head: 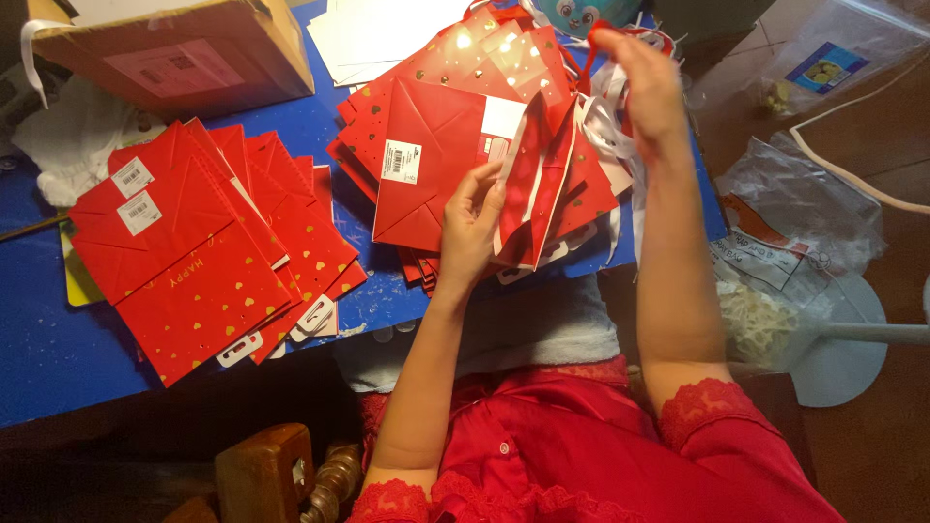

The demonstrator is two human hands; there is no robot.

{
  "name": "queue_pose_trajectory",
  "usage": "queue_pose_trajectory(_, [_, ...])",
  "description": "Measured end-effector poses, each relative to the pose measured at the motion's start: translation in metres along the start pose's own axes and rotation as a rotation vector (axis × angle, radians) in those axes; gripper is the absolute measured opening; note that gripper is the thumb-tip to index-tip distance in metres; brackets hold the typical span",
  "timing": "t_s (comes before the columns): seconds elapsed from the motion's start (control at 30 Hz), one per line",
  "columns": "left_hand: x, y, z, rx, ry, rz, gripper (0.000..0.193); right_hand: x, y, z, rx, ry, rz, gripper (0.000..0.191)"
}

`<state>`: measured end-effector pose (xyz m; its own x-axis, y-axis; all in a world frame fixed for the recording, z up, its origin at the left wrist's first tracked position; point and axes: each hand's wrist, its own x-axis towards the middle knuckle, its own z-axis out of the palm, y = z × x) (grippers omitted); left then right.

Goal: The person ties red and white ribbons onto stacks of red Valentine's Day cards. They thread the ribbon through a slot on the card, pull it taut, and tie a bow. The finished cards are stacked on the table.

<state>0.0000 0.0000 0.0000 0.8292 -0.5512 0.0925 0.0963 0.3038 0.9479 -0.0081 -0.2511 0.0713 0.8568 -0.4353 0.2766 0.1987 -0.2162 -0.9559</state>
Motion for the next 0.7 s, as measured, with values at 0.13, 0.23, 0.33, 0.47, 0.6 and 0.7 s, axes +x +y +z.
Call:
queue_pose_trajectory(0.13, [-0.003,0.005,0.003,0.097,0.103,0.055,0.031,-0.026,-0.039,-0.014,0.302,-0.048,-0.052,0.042])
queue_pose_trajectory(0.23, [-0.006,0.003,0.002,0.171,0.073,0.012,0.026,-0.05,-0.063,-0.012,0.47,-0.123,-0.101,0.046])
queue_pose_trajectory(0.33, [-0.009,0.001,0.001,0.234,0.029,-0.061,0.031,-0.074,-0.074,-0.002,0.583,-0.24,-0.092,0.05])
queue_pose_trajectory(0.47, [-0.009,0.009,0.002,0.148,-0.066,0.078,0.031,-0.092,-0.076,0.015,0.595,-0.35,0.031,0.052])
queue_pose_trajectory(0.6, [-0.014,0.018,0.004,-0.045,-0.154,0.065,0.04,-0.111,-0.078,0.032,0.373,-0.403,0.129,0.044])
queue_pose_trajectory(0.7, [-0.016,0.016,0.004,-0.09,-0.191,0.052,0.044,-0.122,-0.08,0.041,0.132,-0.348,0.178,0.039])
